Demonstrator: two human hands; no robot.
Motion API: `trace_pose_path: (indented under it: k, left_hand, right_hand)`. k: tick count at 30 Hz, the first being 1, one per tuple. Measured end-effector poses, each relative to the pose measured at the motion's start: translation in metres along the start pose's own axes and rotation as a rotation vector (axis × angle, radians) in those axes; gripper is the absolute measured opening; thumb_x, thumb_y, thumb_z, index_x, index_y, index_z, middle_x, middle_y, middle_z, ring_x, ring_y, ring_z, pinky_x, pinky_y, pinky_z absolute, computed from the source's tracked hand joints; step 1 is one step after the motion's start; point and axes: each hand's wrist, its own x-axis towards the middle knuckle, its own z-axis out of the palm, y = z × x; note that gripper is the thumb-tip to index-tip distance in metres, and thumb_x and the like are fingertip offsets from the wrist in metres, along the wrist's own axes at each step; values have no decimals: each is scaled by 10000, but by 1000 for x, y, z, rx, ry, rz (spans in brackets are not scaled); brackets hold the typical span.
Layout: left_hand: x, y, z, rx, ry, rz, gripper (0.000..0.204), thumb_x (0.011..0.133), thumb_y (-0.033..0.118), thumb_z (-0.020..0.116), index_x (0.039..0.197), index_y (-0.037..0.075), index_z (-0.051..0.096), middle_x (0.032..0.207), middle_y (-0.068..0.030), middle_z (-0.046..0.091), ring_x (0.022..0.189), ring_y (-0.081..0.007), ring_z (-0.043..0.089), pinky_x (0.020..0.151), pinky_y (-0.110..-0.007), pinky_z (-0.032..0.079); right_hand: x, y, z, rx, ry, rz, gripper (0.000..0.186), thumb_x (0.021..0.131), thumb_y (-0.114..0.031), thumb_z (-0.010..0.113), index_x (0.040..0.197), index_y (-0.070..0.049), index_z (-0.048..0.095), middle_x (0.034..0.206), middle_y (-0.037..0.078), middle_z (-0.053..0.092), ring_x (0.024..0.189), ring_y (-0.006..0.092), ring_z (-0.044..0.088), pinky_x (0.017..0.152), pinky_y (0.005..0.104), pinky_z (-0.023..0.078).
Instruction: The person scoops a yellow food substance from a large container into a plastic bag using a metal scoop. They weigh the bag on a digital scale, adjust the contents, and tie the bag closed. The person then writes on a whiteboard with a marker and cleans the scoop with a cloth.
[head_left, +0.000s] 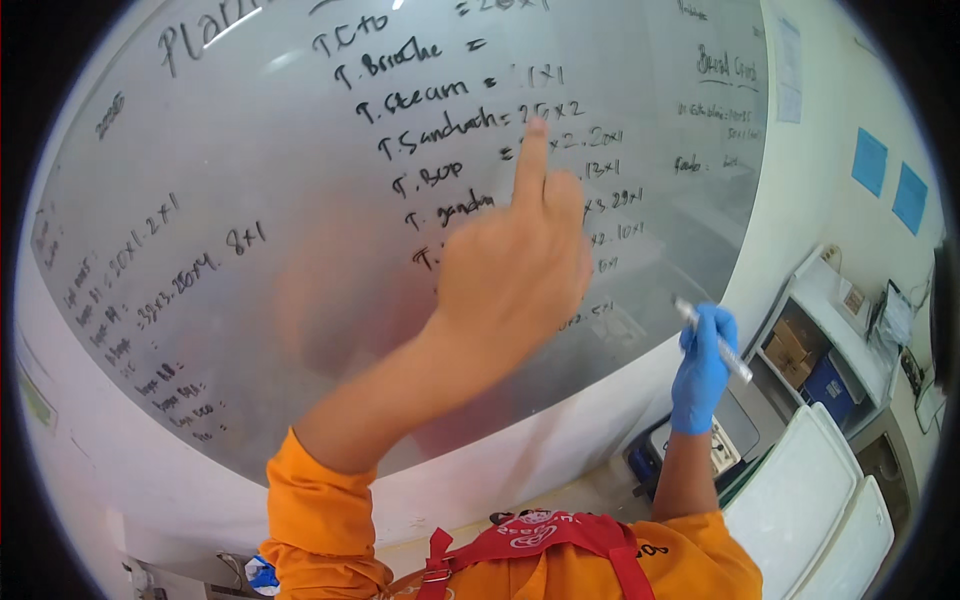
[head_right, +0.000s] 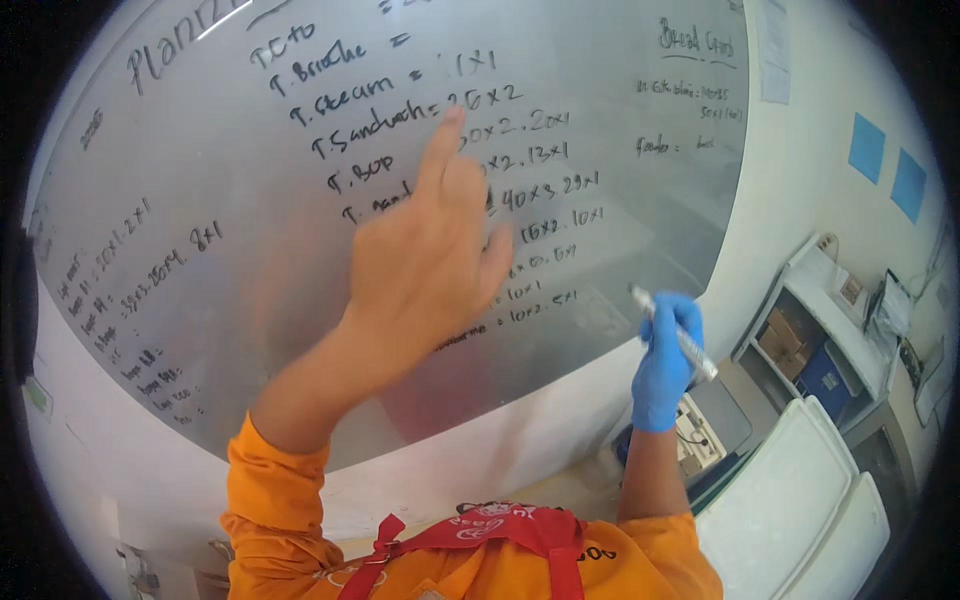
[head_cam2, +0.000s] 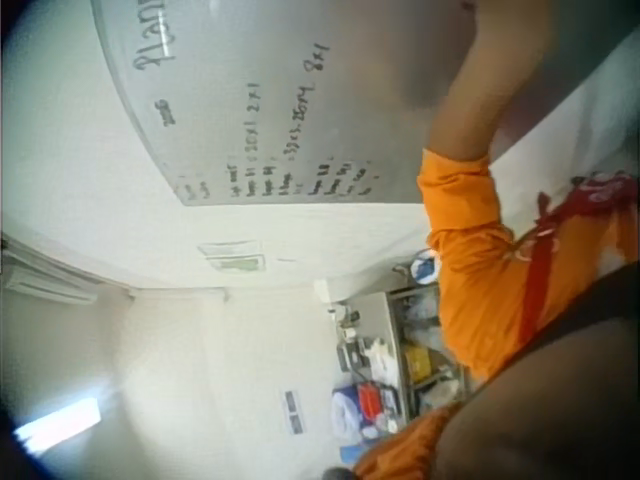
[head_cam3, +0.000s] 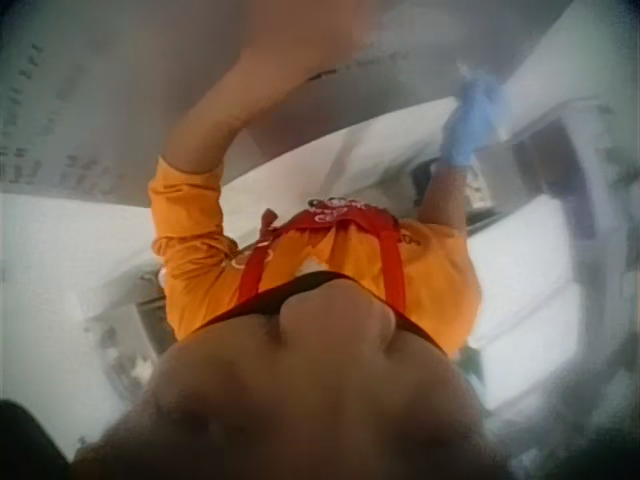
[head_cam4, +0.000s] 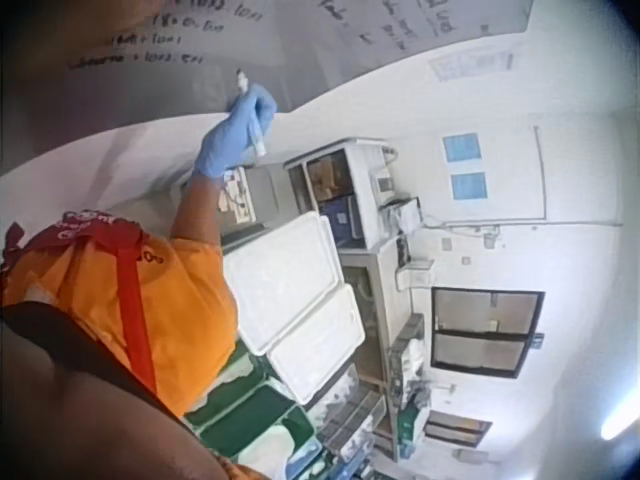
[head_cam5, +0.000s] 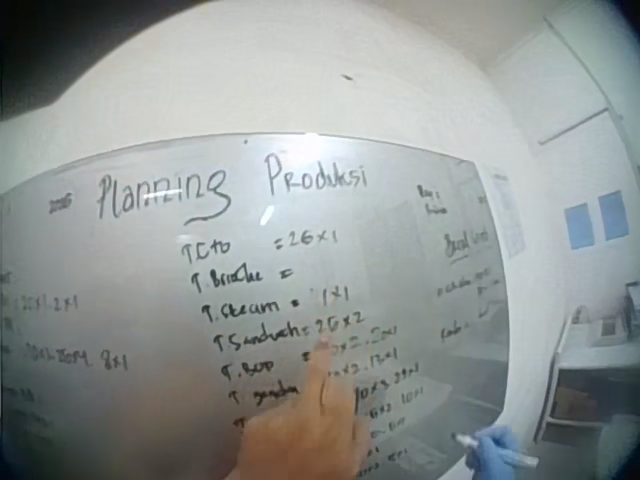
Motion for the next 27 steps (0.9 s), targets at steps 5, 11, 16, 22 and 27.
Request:
trace_pose_path:
  k: [5,11,16,22,27]
  left_hand:
    - [-100,14,-8,-380,127,89,328,720,100,769,806,47,457,1223,-254,619,653,-224,651,484,-284,491]
    - [-215,33,39,-549,-125,-502,315,733,69,757,845,25,467,1362,-293,503,957,-327,675,631,-291,523]
    - [-285,46,37,-389,-28,-863,386,766,67,728,996,-34,434,1537,-364,228,1245,-445,528,797,-388,511]
    - [-340,36,44,-210,-68,-968,673,751,47,707,1299,-108,349,1590,-323,127,1355,-459,401,912,-398,446]
    - [-335,37,50,-237,-95,-972,618,757,43,705,1248,-108,362,1601,-317,75,1366,-520,358,887,-410,457]
  right_hand:
    - [75,-27,102,138,-268,-413,139,882,14,648,1016,-14,628,933,20,595,813,90,548,754,226,439]
    - [141,-55,203,187,-716,-510,109,835,-30,725,935,-20,682,901,19,675,760,65,586,664,217,481]
    - [147,-45,228,194,-758,-545,114,814,-47,744,910,-32,685,890,26,699,775,60,621,690,221,525]
    - [141,-38,236,202,-740,-592,129,809,-18,730,918,-30,663,892,36,695,785,71,639,693,226,543]
    - [137,-29,236,214,-765,-682,120,802,10,694,907,-25,649,852,30,677,738,66,627,672,225,542]
